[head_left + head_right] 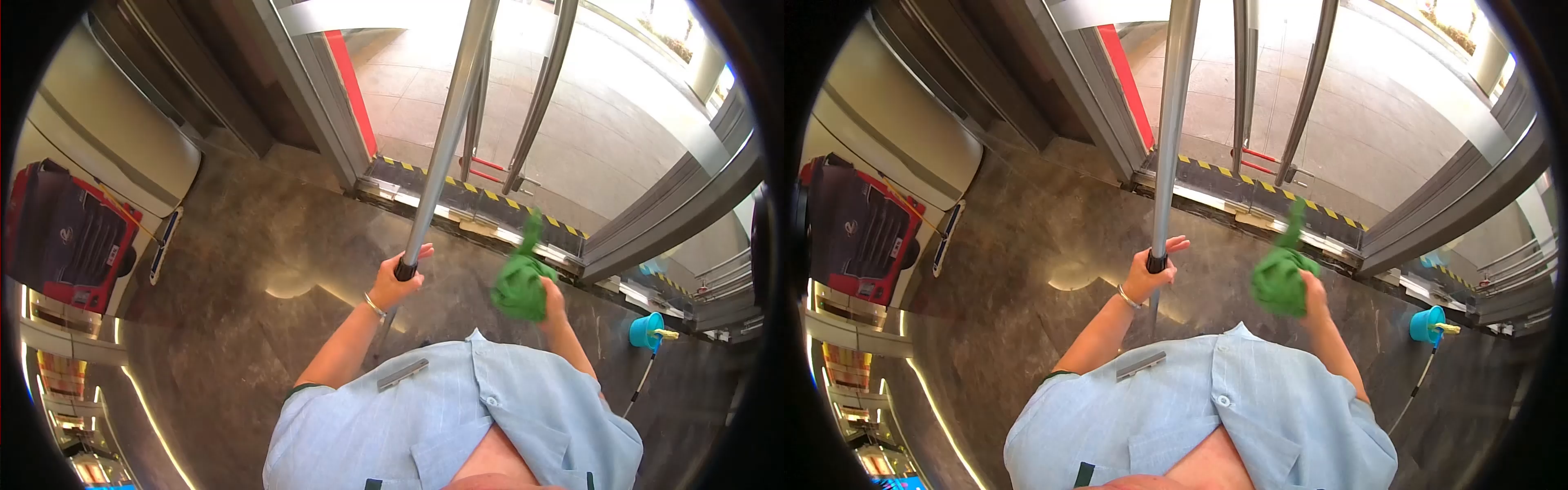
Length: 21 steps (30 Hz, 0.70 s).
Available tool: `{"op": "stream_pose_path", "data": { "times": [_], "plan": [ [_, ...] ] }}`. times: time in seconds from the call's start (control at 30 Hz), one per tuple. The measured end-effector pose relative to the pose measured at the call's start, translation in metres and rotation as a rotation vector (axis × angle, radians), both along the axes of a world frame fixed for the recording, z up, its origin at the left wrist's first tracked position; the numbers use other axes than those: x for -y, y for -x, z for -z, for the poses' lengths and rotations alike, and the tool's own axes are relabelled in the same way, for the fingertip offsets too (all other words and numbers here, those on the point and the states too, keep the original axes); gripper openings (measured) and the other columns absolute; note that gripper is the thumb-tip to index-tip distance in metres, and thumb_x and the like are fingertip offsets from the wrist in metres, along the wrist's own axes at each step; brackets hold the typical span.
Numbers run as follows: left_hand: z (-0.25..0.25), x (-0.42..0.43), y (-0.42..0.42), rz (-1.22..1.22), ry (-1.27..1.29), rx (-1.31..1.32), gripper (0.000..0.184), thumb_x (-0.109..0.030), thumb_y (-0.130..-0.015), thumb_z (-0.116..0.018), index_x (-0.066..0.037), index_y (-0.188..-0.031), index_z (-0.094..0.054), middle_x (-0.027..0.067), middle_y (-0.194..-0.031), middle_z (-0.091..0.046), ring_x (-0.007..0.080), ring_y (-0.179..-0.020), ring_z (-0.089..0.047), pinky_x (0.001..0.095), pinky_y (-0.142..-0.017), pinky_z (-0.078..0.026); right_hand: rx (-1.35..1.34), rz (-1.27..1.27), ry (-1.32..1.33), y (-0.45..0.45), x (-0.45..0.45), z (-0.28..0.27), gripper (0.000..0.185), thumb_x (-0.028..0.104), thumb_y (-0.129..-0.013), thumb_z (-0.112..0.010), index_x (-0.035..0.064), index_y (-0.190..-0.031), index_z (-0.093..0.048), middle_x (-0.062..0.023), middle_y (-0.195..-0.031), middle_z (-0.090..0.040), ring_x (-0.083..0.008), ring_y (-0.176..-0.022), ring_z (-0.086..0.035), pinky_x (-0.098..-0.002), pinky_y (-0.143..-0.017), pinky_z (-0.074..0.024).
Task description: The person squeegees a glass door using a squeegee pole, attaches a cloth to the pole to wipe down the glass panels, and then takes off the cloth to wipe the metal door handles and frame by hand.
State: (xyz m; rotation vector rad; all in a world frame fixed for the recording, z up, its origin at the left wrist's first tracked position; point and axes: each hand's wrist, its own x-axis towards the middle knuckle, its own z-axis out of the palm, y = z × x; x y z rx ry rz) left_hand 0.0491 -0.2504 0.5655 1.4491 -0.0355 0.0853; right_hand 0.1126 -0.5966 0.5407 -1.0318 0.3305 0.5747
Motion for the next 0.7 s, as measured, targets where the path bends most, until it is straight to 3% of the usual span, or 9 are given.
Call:
{"op": "stream_pose_path", "data": {
  "times": [0.13, 0.23, 0.27, 0.4, 0.5, 0.53, 0.63, 0.67, 0.7],
  "plan": [
    [-0.007, 0.028, -0.009, 0.014, 0.032, 0.047, 0.048, -0.001, -0.072, -0.063, 0.003, -0.12, -0.057, 0.0083, -0.084, -0.065, 0.0115, -0.067, -0.062, 0.0244, -0.06, -0.05, 0.067, -0.165, -0.167, -0.029, -0.101, -0.046, 0.033, 0.029, -0.091, -0.056, 0.0054, -0.114, -0.057, -0.0086, -0.104, -0.064, -0.0201, -0.091, -0.064, -0.037, -0.079, -0.0543],
    [0.001, 0.03, -0.012, -0.147, -0.114, -0.104, 0.048, 0.002, -0.071, -0.063, 0.003, -0.118, -0.055, 0.0058, -0.094, -0.066, 0.0057, -0.068, -0.057, 0.0224, -0.059, -0.048, 0.328, -0.204, -0.118, -0.05, -0.163, -0.034, 0.029, 0.025, -0.094, -0.058, 0.0036, -0.113, -0.057, -0.0028, -0.098, -0.062, -0.0122, -0.084, -0.06, -0.0276, -0.075, -0.0494],
    [0.003, 0.025, -0.014, -0.266, -0.164, -0.083, 0.04, 0.001, -0.069, -0.065, 0.003, -0.109, -0.058, 0.0028, -0.081, -0.063, 0.0075, -0.068, -0.058, 0.0234, -0.06, -0.048, 0.46, -0.303, -0.076, -0.056, -0.175, -0.04, 0.034, 0.027, -0.091, -0.062, 0.0029, -0.115, -0.055, -0.0052, -0.103, -0.061, -0.0143, -0.089, -0.059, -0.0298, -0.08, -0.0485],
    [0.002, -0.025, -0.012, -0.552, -0.137, -0.066, 0.025, 0.0, -0.07, -0.068, 0.002, -0.094, -0.062, 0.0023, -0.077, -0.063, 0.0078, -0.066, -0.058, 0.023, -0.06, -0.048, 0.935, -0.512, 0.104, -0.059, -0.223, -0.048, 0.052, 0.023, -0.087, -0.068, 0.0024, -0.128, -0.043, -0.0078, -0.118, -0.053, -0.0167, -0.108, -0.052, -0.0313, -0.094, -0.0424],
    [-0.007, -0.066, -0.013, -0.615, -0.098, -0.056, 0.019, -0.006, -0.072, -0.072, 0.0, -0.087, -0.061, 0.0026, -0.071, -0.061, 0.0106, -0.059, -0.058, 0.0246, -0.052, -0.047, 1.094, -0.642, 0.126, -0.06, -0.271, -0.042, 0.075, 0.035, -0.079, -0.075, 0.004, -0.136, -0.037, -0.0187, -0.134, -0.034, -0.0259, -0.126, -0.035, -0.0398, -0.107, -0.0301],
    [-0.009, -0.081, -0.014, -0.65, -0.073, -0.076, 0.021, -0.01, -0.073, -0.074, -0.002, -0.087, -0.061, 0.0012, -0.068, -0.061, 0.0093, -0.057, -0.057, 0.0235, -0.051, -0.045, 1.139, -0.686, 0.144, -0.062, -0.29, -0.039, 0.075, 0.031, -0.081, -0.074, 0.005, -0.139, -0.035, -0.0163, -0.138, -0.03, -0.0248, -0.131, -0.028, -0.0398, -0.108, -0.0279],
    [0.005, -0.145, -0.021, -0.719, -0.186, 0.0, 0.019, -0.01, -0.074, -0.073, -0.002, -0.086, -0.062, 0.0016, -0.068, -0.061, 0.0082, -0.055, -0.056, 0.0228, -0.049, -0.043, 0.844, -0.685, -0.216, -0.069, -0.36, -0.032, 0.069, 0.025, -0.082, -0.073, 0.006, -0.137, -0.037, -0.0123, -0.139, -0.034, -0.0218, -0.129, -0.033, -0.0386, -0.107, -0.0308],
    [0.009, -0.166, -0.023, -0.718, -0.213, 0.018, 0.022, -0.01, -0.074, -0.073, -0.002, -0.091, -0.062, 0.0019, -0.072, -0.061, 0.0073, -0.055, -0.055, 0.0217, -0.048, -0.042, 0.642, -0.812, -0.24, -0.075, -0.376, -0.034, 0.059, 0.017, -0.085, -0.07, 0.0059, -0.135, -0.04, -0.0077, -0.134, -0.044, -0.0175, -0.122, -0.042, -0.0357, -0.104, -0.0353],
    [0.012, -0.185, -0.028, -0.767, -0.193, 0.071, 0.023, -0.009, -0.075, -0.071, -0.001, -0.094, -0.062, 0.0027, -0.073, -0.062, 0.0069, -0.054, -0.053, 0.0214, -0.048, -0.041, 0.642, -0.814, -0.241, -0.081, -0.398, -0.032, 0.057, 0.015, -0.085, -0.069, 0.0056, -0.134, -0.041, -0.0067, -0.129, -0.047, -0.0167, -0.118, -0.045, -0.0349, -0.102, -0.0372]
  ]
}}
